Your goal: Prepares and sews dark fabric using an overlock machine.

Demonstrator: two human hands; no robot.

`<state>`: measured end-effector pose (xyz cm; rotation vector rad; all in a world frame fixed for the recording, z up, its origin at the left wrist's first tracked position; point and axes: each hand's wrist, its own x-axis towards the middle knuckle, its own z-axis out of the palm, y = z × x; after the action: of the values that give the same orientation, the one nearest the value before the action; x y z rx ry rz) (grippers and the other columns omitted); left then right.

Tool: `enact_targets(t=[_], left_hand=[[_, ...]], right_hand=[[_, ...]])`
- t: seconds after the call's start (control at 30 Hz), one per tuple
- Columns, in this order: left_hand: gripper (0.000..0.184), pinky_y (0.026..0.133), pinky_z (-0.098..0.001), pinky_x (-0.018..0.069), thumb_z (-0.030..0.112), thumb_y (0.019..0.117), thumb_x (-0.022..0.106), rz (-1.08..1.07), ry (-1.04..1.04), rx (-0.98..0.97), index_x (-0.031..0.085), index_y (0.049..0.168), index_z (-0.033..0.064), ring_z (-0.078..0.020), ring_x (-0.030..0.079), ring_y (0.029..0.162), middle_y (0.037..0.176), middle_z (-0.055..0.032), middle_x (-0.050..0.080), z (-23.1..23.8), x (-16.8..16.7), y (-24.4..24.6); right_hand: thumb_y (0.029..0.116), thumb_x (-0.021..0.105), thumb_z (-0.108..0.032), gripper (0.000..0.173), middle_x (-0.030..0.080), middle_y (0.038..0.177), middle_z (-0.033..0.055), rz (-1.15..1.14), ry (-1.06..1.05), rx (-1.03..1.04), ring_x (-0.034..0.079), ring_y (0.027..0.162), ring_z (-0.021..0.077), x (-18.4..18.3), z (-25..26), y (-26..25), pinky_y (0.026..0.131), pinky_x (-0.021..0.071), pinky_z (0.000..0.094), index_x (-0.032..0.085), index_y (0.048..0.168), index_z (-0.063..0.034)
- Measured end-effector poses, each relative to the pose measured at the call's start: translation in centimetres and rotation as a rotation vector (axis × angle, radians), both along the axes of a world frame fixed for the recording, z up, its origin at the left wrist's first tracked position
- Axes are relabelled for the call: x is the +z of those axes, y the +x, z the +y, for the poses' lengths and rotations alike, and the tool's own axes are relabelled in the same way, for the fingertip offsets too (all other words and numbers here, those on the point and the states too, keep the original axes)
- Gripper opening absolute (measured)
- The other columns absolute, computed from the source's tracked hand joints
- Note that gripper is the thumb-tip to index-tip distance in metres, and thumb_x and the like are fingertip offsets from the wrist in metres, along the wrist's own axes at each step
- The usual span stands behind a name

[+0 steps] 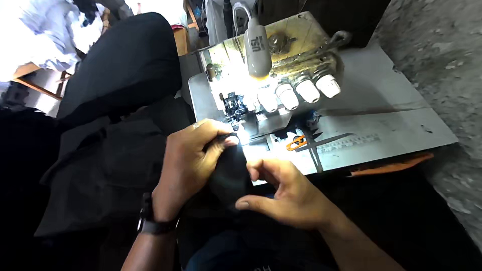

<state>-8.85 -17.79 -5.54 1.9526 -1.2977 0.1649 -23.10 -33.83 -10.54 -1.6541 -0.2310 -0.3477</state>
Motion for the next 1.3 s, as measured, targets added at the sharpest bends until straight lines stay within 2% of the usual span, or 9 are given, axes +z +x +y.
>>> enact_targets(t=[0.13,0.23,0.3,0.4,0.5,0.57,0.63,0.97,1.3], left_hand=[[0.014,0.08,-0.0194,0.055,0.018,0.0962,0.07,0.049,-0.038,0.151,0.074,0.106,0.0085,-0.0004,0.067,0.087,0.095,0.0038,0.073,-1.6,-3.3,0.4],[0.024,0.098,-0.0366,0.0508,0.016,0.0993,0.066,-0.074,-0.134,0.387,0.071,0.121,0.0069,-0.0133,0.066,0.108,0.111,-0.0029,0.074,-0.9,-4.2,-1.4],[0.021,0.103,-0.0377,0.0514,0.012,0.1003,0.061,-0.077,-0.19,0.405,0.073,0.116,0.0065,-0.0163,0.065,0.117,0.116,-0.0049,0.073,-0.4,-4.9,-3.8],[0.023,0.116,-0.0488,0.0384,0.014,0.1029,0.057,0.009,-0.141,0.309,0.077,0.115,0.0095,-0.0187,0.061,0.13,0.124,-0.0052,0.074,-0.7,-8.4,-6.0],[0.028,0.122,-0.058,0.0229,0.019,0.1052,0.053,-0.014,-0.087,0.35,0.076,0.12,0.0119,-0.0207,0.053,0.139,0.132,-0.0039,0.071,-1.1,-11.3,-5.8],[0.03,0.119,-0.0559,0.0269,0.02,0.1047,0.052,0.007,-0.108,0.41,0.077,0.119,0.0113,-0.0209,0.053,0.138,0.132,-0.0037,0.07,-1.5,-11.6,-5.1],[0.03,0.117,-0.0528,0.03,0.017,0.103,0.051,0.019,-0.124,0.447,0.078,0.117,0.0104,-0.0203,0.055,0.137,0.132,-0.004,0.071,-1.9,-11.3,-4.4],[0.028,0.115,-0.0497,0.0294,0.014,0.0995,0.055,0.039,-0.158,0.382,0.081,0.109,0.0129,-0.0208,0.056,0.134,0.125,-0.0013,0.074,-1.7,-11.0,-4.3],[0.03,0.117,-0.0473,0.0314,0.015,0.1004,0.054,0.028,-0.14,0.456,0.078,0.118,0.0104,-0.022,0.052,0.139,0.136,-0.0015,0.068,-2.4,-10.8,-4.1]], right_hand=[[0.0954,0.068,-0.011,0.01,0.067,0.079,-0.0029,0.033,-0.05,-0.287,0.061,0.07,-0.0015,-1.1,0.3,1.9,0.064,0.0521,0.014,0.07,0.088,-0.0058],[0.0976,0.063,-0.008,0.023,0.075,0.114,0.0003,0.111,-0.049,-0.378,0.07,0.101,0.0049,-2.6,0.6,2.2,0.085,0.0606,0.0214,0.077,0.115,-0.0103],[0.0967,0.06,-0.008,0.037,0.065,0.139,0.0042,0.127,-0.088,-0.41,0.063,0.125,0.0094,-3.5,0.8,2.0,0.1,0.0566,0.0256,0.07,0.133,-0.0102],[0.0945,0.061,-0.008,0.049,0.053,0.153,0.0066,0.174,-0.061,-0.426,0.057,0.132,0.0104,-4.5,1.2,1.8,0.1,0.0548,0.0236,0.06,0.144,-0.008],[0.0931,0.069,-0.009,0.046,0.052,0.152,0.0066,0.201,0.084,-0.481,0.061,0.093,-0.0008,-5.4,1.8,2.1,0.068,0.0506,0.0123,0.064,0.139,-0.0058],[0.0907,0.074,-0.009,0.035,0.055,0.149,0.0084,0.182,0.163,-0.512,0.057,0.077,-0.0038,-5.6,1.9,2.7,0.059,0.047,0.0111,0.069,0.124,-0.0007],[0.0895,0.075,-0.007,0.039,0.055,0.148,0.0087,0.157,0.212,-0.506,0.055,0.07,-0.0045,-5.5,1.8,3.2,0.056,0.0476,0.0111,0.068,0.127,0.0006],[0.0876,0.077,-0.007,0.065,0.061,0.135,0.006,0.188,0.289,-0.448,0.051,0.058,-0.0028,-5.3,1.1,2.7,0.05,0.0467,0.0117,0.052,0.147,-0.002],[0.089,0.079,-0.014,0.045,0.062,0.119,0.0059,0.138,0.189,-0.539,0.057,0.062,0.0013,-5.2,1.5,2.5,0.053,0.0526,0.0137,0.058,0.128,-0.0065]])
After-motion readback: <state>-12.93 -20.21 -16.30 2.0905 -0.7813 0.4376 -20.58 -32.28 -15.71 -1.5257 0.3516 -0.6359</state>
